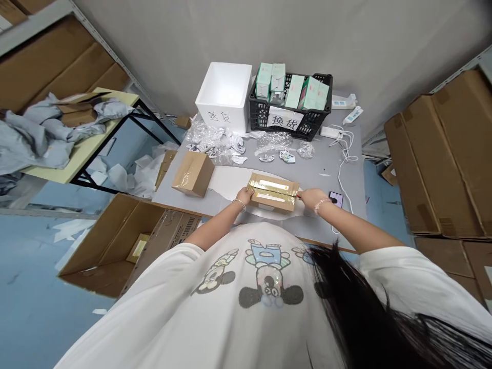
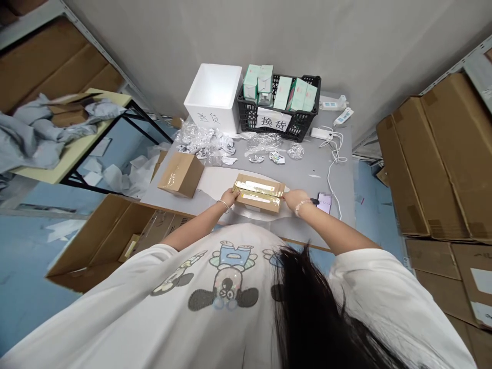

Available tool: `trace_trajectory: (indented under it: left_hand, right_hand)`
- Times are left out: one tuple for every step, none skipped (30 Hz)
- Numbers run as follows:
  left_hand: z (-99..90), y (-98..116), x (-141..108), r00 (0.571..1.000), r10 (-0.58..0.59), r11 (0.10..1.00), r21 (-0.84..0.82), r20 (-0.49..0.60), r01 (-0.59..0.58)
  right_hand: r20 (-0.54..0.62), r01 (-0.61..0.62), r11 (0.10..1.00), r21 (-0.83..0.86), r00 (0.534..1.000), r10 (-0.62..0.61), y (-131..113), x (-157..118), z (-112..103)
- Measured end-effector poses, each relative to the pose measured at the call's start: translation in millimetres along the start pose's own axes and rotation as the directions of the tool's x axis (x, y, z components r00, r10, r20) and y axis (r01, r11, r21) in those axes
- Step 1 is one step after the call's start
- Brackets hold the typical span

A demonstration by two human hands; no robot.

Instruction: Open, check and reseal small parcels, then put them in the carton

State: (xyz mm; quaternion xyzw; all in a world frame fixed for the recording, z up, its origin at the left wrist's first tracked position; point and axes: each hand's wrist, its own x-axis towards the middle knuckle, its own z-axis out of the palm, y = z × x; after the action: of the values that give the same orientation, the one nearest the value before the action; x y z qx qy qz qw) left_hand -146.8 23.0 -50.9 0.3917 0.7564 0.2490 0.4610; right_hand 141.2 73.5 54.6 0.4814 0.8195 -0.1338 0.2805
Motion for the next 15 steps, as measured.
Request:
trace_trajectory:
  left_hand:
    - [-0.1, 0, -1, 1.000, 0.003, 1.000, 0.003, 0.000, -0.003]
    - [-0.3, 0, -1, 1.000, 0.008, 1.000, 0.005, 0.002, -0.008]
    - [-0.7, -1, -2, 1.000, 0.017, 1.000, 0.010, 0.007, -0.017]
    - [-1.3, -1, -3, 0.999, 0.031, 0.999, 0.022, 0.010, -0.031]
    - [-2.3, 0, -5, 0.999, 0.052, 0.998, 0.047, 0.008, -0.052]
    - [-3.6, 1, -7, 0.997, 0.078, 0.993, 0.091, -0.005, -0.077]
    - [-5.5, 3, -9, 0.993, 0.111, 0.982, 0.157, -0.029, -0.105]
    - [-7.9, 6, -11, 0.986, 0.152, 0.961, 0.242, -0.060, -0.134]
    - [-10.5, 11, -13, 0.974, 0.207, 0.927, 0.337, -0.088, -0.166]
    - [-13.2, 18, -15, 0.957, 0.276, 0.876, 0.432, -0.089, -0.213]
    - [-15.4, 27, -16, 0.934, 0.355, 0.809, 0.516, -0.047, -0.281]
    - [-16.6, 37, -16, 0.903, 0.429, 0.727, 0.578, 0.041, -0.371]
    - [-16.3, 49, -14, 0.859, 0.484, 0.636, 0.608, 0.165, -0.475]
    - [-14.2, 61, -12, 0.806, 0.508, 0.548, 0.607, 0.304, -0.575]
    - [-10.1, 73, -8, 0.748, 0.504, 0.477, 0.583, 0.432, -0.658]
  right_hand:
    - [-0.019, -0.006, 1.000, 0.018, 1.000, 0.006, 11, -6, 6]
    - [-0.051, -0.018, 0.999, 0.042, 0.999, 0.020, 20, -12, 12]
    - [-0.093, -0.040, 0.996, 0.075, 0.995, 0.047, 27, -17, 19]
    - [-0.147, -0.073, 0.990, 0.124, 0.985, 0.091, 32, -21, 28]
    - [-0.204, -0.115, 0.975, 0.193, 0.967, 0.154, 34, -24, 38]
    - [-0.253, -0.164, 0.944, 0.285, 0.938, 0.239, 35, -27, 50]
    - [-0.277, -0.209, 0.893, 0.398, 0.901, 0.335, 34, -29, 62]
    - [-0.269, -0.242, 0.816, 0.524, 0.863, 0.428, 31, -31, 75]
    - [-0.232, -0.251, 0.718, 0.650, 0.834, 0.501, 26, -33, 88]
    - [-0.178, -0.236, 0.605, 0.761, 0.820, 0.543, 19, -34, 99]
    - [-0.119, -0.210, 0.490, 0.846, 0.822, 0.557, 12, -36, 110]
    - [-0.071, -0.179, 0.389, 0.904, 0.833, 0.549, 3, -36, 118]
    - [-0.039, -0.150, 0.309, 0.939, 0.847, 0.530, -5, -37, 124]
    - [-0.023, -0.126, 0.256, 0.958, 0.861, 0.507, -13, -37, 128]
    - [-0.020, -0.103, 0.227, 0.968, 0.874, 0.485, -19, -37, 129]
